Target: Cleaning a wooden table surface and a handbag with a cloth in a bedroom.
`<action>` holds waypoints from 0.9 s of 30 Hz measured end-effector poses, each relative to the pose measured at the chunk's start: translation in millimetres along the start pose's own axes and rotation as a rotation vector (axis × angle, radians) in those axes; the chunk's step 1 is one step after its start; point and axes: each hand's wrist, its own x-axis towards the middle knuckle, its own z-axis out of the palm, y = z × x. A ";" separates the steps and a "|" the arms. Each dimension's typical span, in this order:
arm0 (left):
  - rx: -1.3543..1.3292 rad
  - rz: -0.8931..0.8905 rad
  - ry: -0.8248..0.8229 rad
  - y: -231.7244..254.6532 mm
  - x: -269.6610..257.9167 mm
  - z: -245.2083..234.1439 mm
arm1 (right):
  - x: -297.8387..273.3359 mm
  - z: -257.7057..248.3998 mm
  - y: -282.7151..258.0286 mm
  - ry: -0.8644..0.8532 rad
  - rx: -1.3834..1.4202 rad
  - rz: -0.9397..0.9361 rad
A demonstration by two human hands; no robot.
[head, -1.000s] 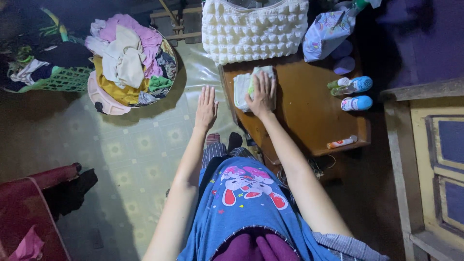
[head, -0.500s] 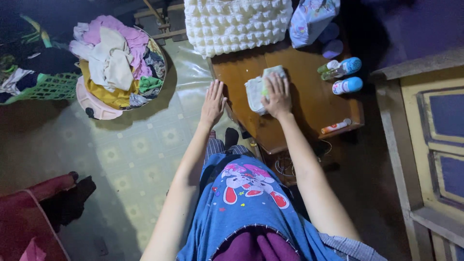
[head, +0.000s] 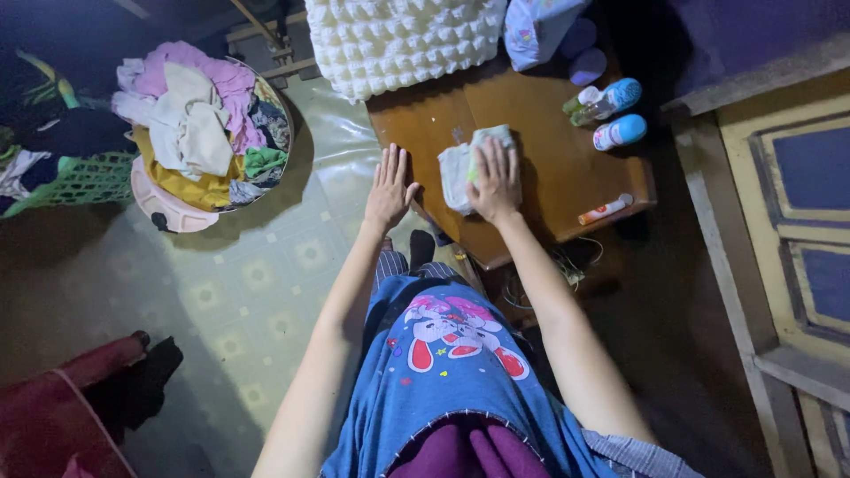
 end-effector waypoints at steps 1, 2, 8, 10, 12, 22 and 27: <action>-0.001 0.005 -0.004 0.8 -0.8 -0.5 | -4.2 -7.9 -6.8 0.000 -0.002 0.006; -0.004 -0.002 -0.010 1.1 -0.5 -1.5 | -7.6 -15.6 -13.9 -0.044 -0.016 -0.052; -0.008 -0.007 -0.023 1.7 -1.8 -2.9 | -19.2 -49.2 -7.6 -0.106 0.049 -0.161; -0.005 0.000 -0.025 4.4 -0.7 -2.6 | -25.0 -52.0 6.6 -0.100 0.041 -0.155; -0.012 -0.012 -0.007 8.7 -0.1 -3.9 | -32.6 -51.8 21.6 -0.095 0.030 -0.009; -0.066 0.036 0.118 24.2 2.0 6.5 | -63.7 -73.1 54.5 0.138 -0.043 0.363; 0.116 0.086 0.050 28.2 4.4 27.1 | -66.5 -55.0 73.0 0.125 -0.131 0.424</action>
